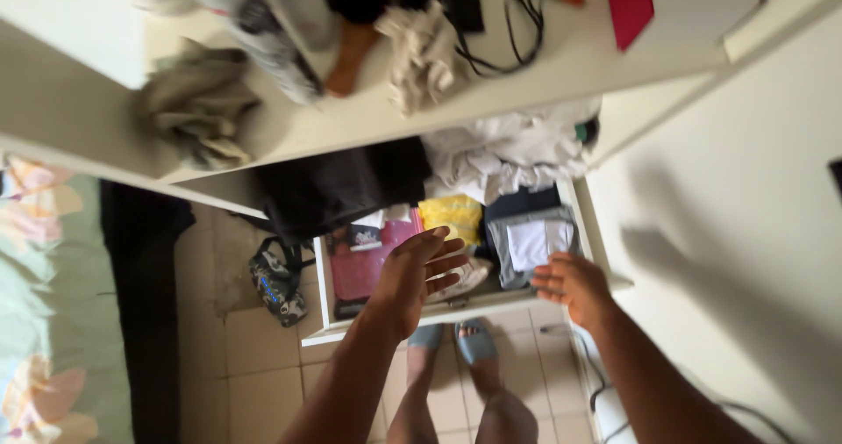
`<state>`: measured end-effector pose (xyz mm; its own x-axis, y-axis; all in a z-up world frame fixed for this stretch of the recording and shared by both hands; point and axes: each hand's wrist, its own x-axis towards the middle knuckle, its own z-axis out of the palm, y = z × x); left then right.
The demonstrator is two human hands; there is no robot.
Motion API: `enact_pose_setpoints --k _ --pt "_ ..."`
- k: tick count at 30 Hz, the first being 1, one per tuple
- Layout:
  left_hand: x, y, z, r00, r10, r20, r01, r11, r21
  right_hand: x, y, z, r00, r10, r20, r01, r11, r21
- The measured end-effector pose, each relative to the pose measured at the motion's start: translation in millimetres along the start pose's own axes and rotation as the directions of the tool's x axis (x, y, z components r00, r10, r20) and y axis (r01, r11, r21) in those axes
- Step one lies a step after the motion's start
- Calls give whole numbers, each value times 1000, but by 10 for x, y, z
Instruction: Organizing various items by picking them up from a bed and placing them into a drawer.
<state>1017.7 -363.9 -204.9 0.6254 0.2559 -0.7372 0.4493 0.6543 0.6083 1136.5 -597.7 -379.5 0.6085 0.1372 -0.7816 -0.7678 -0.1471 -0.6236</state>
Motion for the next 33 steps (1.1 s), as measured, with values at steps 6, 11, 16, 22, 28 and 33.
enact_pose_setpoints --k 6,11,16,22,28,33 --pt "-568 317 -120 979 174 -108 -185 977 -107 -471 -516 678 973 -84 214 121 979 -163" --pt "-1145 413 -559 879 365 -306 -444 862 -245 -1108 -979 1518 858 -122 498 273 932 -241" --pt "-1987 488 -1078 721 461 -518 -653 702 -284 -2003 -1221 2457 653 -145 743 435 875 -211" --pt "-3137 244 -1646 490 487 -723 -838 491 -237 -3455 -1067 3312 320 -102 942 565 819 -104" --pt "-4186 -322 -2132 289 449 -846 -930 342 -136 -4764 -366 3748 96 18 995 561 825 -69" --pt "-5087 -826 -2559 164 380 -910 -945 325 -35 -5676 407 4062 -64 132 989 534 842 -78"
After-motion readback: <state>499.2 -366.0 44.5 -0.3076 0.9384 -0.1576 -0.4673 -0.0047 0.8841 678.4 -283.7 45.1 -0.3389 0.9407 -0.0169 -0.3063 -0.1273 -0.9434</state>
